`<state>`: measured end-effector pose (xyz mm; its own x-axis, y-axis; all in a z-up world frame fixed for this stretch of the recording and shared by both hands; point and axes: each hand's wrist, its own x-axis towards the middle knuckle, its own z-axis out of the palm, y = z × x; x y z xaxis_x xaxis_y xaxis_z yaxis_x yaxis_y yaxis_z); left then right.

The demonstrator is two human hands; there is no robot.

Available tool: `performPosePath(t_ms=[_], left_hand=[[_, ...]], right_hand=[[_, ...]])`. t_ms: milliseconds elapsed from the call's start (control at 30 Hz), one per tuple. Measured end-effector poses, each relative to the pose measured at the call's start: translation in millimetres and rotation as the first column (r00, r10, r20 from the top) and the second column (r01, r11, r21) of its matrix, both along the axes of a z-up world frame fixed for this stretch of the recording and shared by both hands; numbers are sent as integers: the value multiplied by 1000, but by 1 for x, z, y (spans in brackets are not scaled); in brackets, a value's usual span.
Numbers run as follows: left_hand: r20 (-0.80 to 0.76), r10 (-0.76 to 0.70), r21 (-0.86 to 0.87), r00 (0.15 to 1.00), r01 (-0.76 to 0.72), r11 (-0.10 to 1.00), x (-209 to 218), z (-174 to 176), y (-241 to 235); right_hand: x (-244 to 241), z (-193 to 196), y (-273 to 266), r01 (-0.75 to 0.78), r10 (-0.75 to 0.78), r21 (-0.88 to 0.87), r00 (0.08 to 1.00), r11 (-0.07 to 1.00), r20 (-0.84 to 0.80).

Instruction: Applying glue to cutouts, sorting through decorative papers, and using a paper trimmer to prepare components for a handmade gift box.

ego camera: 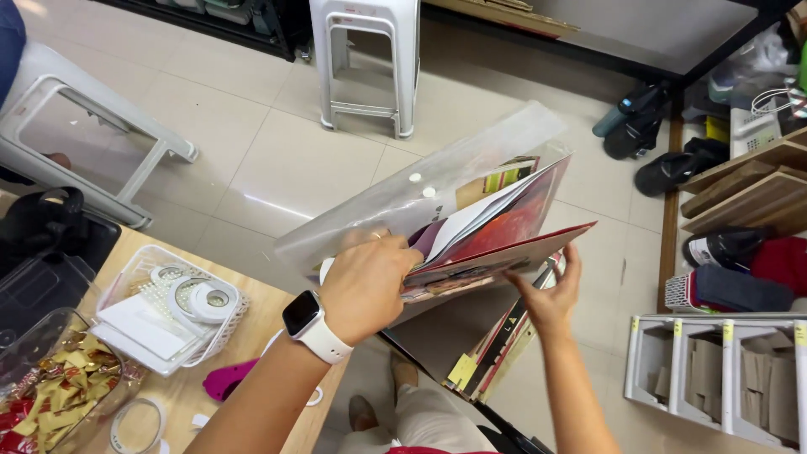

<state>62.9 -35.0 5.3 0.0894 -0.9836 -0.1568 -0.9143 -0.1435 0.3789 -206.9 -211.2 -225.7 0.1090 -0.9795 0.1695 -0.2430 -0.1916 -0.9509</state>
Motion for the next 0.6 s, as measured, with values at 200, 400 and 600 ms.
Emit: performPosePath(t_ms=[200, 400, 600], left_hand=[[65, -38, -106, 997, 45, 993, -10, -1, 1], [313, 154, -370, 937, -29, 929, -40, -37, 15], [266, 82, -321, 960, 8, 947, -53, -26, 32]], right_hand=[[5, 41, -24, -422, 418, 35, 904, 906, 86], [-29, 146, -54, -601, 575, 6, 761, 799, -302], [46, 302, -14, -950, 811, -51, 290, 307, -508]])
